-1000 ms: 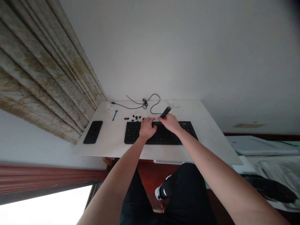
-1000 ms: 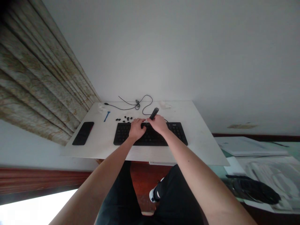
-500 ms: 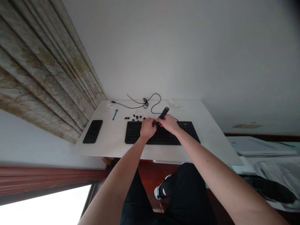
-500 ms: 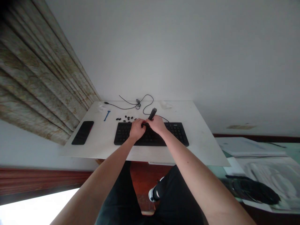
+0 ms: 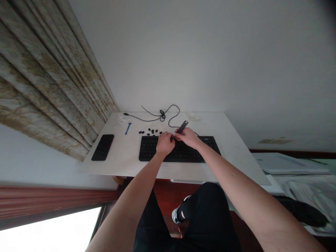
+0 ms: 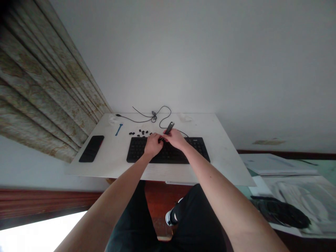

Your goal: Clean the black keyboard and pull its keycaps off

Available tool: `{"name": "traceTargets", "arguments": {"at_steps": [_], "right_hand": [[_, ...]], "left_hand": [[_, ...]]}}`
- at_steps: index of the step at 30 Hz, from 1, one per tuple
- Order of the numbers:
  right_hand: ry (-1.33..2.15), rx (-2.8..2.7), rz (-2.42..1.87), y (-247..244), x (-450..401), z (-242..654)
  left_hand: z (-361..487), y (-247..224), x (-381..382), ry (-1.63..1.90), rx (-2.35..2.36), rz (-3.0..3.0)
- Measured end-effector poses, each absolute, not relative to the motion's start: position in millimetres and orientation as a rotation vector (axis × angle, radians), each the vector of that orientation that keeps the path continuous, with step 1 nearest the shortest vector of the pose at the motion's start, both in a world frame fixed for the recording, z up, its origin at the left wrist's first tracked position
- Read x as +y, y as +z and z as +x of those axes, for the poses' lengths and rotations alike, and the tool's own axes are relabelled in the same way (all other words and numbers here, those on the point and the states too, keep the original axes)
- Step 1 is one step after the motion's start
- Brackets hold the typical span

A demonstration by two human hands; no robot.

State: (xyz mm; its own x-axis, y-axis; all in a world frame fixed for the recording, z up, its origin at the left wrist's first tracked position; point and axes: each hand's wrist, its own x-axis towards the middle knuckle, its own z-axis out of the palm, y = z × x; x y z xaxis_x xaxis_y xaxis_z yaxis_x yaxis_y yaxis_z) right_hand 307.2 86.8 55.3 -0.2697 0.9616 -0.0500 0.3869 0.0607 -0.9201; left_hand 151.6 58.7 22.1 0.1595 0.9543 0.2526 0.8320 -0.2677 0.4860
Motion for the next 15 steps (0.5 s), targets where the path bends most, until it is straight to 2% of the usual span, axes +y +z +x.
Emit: {"name": "traceTargets", "arguments": {"at_steps": [8,11,15], "right_hand": [[0.621,-1.88,-1.71,69.8,77.7,274.4],[0.588,-1.777,-1.847,72.4,81.0,268.1],[0.757,-1.571,-1.891,70.7,88.5,270.5]], "left_hand": [[152.5,21.2,59.4,0.724,1.754,2.25],[152.2,20.9,59.3,0.727,1.745,2.255],[151.9,20.0,58.9,0.758,1.738,2.251]]}}
